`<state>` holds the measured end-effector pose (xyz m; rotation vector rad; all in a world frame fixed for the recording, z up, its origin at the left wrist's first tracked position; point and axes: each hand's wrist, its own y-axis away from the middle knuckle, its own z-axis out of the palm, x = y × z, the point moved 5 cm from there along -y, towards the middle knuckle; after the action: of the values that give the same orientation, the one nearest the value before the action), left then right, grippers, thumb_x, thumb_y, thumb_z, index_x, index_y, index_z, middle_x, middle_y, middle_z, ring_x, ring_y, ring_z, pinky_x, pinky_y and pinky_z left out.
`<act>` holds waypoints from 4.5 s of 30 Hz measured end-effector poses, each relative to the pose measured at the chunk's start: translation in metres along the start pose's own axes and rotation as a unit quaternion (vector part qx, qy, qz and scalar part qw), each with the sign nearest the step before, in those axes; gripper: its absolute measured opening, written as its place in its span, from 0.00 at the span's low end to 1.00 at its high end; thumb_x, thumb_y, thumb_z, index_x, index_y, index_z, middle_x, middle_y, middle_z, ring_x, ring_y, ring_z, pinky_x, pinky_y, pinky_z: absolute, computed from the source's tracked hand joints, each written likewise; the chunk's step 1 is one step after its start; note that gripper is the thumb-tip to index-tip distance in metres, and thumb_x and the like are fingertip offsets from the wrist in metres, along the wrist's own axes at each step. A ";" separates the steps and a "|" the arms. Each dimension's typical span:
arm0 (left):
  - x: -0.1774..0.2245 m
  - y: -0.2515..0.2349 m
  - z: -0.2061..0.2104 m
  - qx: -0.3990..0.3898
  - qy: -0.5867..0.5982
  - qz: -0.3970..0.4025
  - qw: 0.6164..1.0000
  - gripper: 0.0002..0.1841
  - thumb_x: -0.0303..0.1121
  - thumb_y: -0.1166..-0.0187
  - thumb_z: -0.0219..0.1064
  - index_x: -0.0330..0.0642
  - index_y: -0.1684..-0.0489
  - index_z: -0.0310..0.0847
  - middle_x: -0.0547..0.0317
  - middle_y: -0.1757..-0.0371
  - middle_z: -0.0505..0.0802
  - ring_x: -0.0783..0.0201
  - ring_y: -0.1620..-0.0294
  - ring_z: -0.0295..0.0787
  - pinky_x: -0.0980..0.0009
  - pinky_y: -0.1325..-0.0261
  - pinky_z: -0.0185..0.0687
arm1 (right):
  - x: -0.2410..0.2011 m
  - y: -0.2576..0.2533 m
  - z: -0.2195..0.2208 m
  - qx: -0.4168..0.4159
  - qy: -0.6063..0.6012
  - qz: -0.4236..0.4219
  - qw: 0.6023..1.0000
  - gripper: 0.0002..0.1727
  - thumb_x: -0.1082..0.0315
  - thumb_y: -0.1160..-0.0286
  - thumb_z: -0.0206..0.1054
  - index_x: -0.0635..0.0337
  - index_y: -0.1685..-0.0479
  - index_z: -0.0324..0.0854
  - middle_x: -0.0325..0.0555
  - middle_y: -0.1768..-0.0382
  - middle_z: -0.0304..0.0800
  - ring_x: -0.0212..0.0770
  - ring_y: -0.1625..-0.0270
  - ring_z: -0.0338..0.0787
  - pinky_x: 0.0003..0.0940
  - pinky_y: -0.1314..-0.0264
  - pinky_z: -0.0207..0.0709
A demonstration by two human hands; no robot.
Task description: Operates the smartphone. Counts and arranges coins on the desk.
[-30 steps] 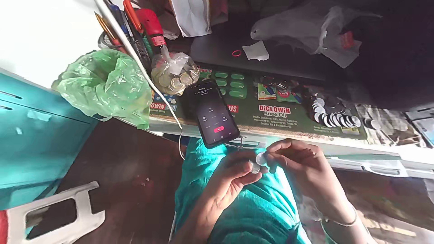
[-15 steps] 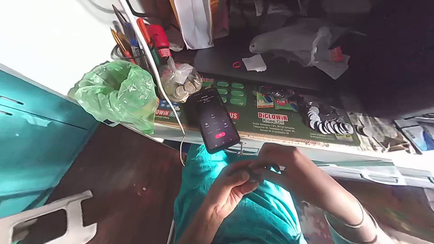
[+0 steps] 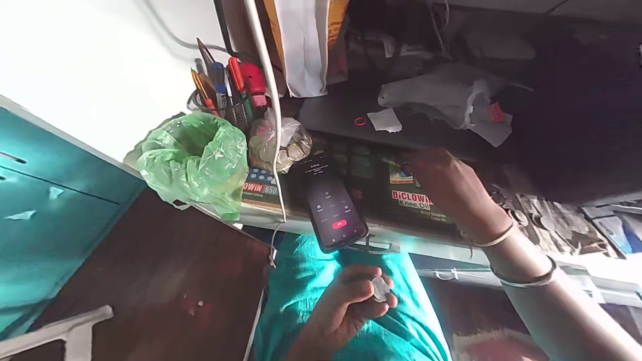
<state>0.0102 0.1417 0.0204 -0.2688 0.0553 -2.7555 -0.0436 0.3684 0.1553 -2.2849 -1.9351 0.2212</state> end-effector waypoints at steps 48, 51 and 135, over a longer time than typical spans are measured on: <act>-0.005 -0.026 -0.008 0.010 0.027 -0.030 0.999 0.14 0.25 0.21 0.67 0.43 0.40 0.91 0.48 0.38 0.93 0.59 0.42 0.95 0.72 0.42 0.90 | 0.085 0.118 -0.031 0.152 -0.030 0.228 0.961 0.18 0.63 0.14 0.58 0.65 0.46 0.91 0.68 0.49 0.90 0.74 0.40 0.83 0.75 0.36 0.65; -0.005 -0.025 -0.008 -0.006 0.029 -0.026 0.999 0.14 0.25 0.20 0.66 0.43 0.39 0.90 0.48 0.37 0.93 0.58 0.40 0.94 0.72 0.40 0.90 | 0.082 0.112 -0.031 0.137 -0.015 0.249 0.959 0.18 0.60 0.16 0.62 0.64 0.46 0.91 0.69 0.47 0.89 0.78 0.37 0.81 0.80 0.35 0.62; -0.011 -0.011 -0.003 0.015 -0.018 -0.018 1.000 0.14 0.24 0.20 0.67 0.43 0.40 0.91 0.52 0.44 0.96 0.63 0.46 0.95 0.72 0.42 0.90 | -0.055 0.127 0.013 -0.012 -0.486 0.008 0.874 0.11 0.64 0.26 0.74 0.57 0.50 0.82 0.29 0.60 0.96 0.17 0.58 0.92 0.12 0.54 0.86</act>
<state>0.0157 0.1556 0.0159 -0.3135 -0.0009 -2.7844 0.0674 0.2931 0.1185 -2.4088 -2.2468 1.6205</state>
